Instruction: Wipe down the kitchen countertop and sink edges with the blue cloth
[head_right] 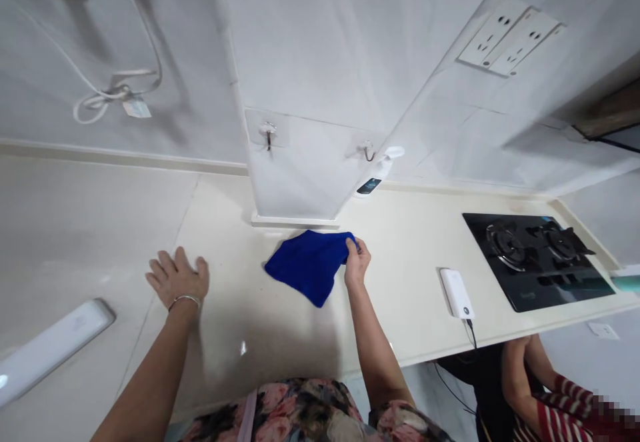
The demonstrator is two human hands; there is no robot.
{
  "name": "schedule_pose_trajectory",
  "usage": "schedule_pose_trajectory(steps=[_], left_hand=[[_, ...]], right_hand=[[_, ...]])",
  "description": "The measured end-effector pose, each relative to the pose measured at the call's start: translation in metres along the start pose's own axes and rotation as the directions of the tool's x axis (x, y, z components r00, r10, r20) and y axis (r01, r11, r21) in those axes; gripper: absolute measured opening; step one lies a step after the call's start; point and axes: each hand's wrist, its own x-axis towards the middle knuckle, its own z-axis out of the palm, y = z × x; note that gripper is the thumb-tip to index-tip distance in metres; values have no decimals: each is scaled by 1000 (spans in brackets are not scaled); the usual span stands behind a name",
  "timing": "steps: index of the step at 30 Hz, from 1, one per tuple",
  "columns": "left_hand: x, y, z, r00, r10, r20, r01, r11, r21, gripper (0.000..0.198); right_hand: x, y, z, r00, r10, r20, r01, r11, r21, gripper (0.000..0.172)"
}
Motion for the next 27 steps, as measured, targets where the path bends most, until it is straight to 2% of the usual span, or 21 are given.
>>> schedule_pose_trajectory(steps=[3,5,7,9,12,14,16,18,23,25,27], left_hand=[[-2,-1,2,999,29,-34,-29,999,15,75],[-1,-2,2,999,32,-40,-32,999,20,75],[0,-3,3,999,28,-47,-27,999,27,75],[0,-4,4,998,23,-55,-21,999,32,74],[0,-3,5,998,15,-61,-13,999,37,74],[-1,-2,4,998,15,-67,-13,999,39,74],[-2,-1,4,997,22,-68,-20,999,31,73],[-2,0,3,998,28,-64,-28,1000,15,73],[-4,1,6,997,31,-75,-32,999,-10,72],[-4,1,7,997,29,-69,-29,1000,-3,72],[-4,1,7,998,26,-55,-26,1000,5,72]], right_hand=[[22,3,7,988,-11,-155,14,1000,17,54],[31,8,18,983,-49,-176,49,999,-3,55],[35,14,33,986,-98,-133,93,995,-42,55],[34,23,48,978,-203,-56,194,972,-129,54],[27,37,64,904,-417,94,424,849,-316,49],[23,45,69,852,-484,202,521,739,-426,48],[20,49,72,834,-474,283,549,666,-505,49],[18,52,77,834,-450,321,551,631,-546,49],[13,53,94,853,-435,289,521,662,-539,53],[7,52,103,858,-398,324,514,669,-537,56],[-3,51,115,841,-379,385,538,651,-536,56]])
